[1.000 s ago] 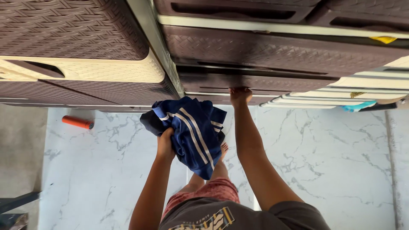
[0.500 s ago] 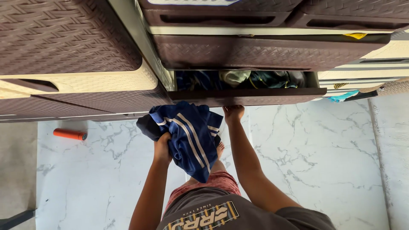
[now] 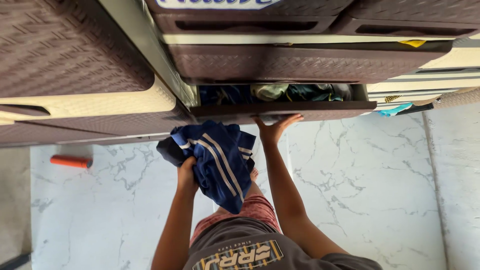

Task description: The person gathers a pile of hangers from the floor and places them on a metal rack. They then pick up folded blue and black shorts from a cluttered pile, walk to a dresser, and place the clothes into a drawer.

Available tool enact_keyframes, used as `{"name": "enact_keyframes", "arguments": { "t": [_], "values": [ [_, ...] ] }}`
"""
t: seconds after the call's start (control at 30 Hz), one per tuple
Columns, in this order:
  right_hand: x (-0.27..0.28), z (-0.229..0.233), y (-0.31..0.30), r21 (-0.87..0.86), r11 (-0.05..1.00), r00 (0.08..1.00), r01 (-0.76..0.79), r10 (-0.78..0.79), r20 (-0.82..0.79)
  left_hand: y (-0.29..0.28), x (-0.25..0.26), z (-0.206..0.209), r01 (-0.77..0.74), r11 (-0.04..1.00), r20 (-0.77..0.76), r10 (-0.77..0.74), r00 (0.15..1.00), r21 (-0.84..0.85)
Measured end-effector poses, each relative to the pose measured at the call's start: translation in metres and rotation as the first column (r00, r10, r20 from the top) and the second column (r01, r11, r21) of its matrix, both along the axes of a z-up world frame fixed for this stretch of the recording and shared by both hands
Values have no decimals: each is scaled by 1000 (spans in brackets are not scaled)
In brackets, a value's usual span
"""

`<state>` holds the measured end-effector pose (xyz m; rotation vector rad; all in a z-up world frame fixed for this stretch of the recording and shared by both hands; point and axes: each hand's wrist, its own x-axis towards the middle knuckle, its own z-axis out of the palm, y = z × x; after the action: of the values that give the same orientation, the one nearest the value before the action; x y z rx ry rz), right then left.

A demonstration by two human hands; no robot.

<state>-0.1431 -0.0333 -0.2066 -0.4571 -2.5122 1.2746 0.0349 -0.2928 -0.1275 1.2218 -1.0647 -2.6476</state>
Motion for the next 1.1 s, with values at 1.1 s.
{"name": "enact_keyframes", "arguments": {
  "t": [1.1],
  "values": [
    [-125,-258,10,-818,-242,848,523,241,471,79,-24,-216,-263,953,165,237,957,154]
  ]
}}
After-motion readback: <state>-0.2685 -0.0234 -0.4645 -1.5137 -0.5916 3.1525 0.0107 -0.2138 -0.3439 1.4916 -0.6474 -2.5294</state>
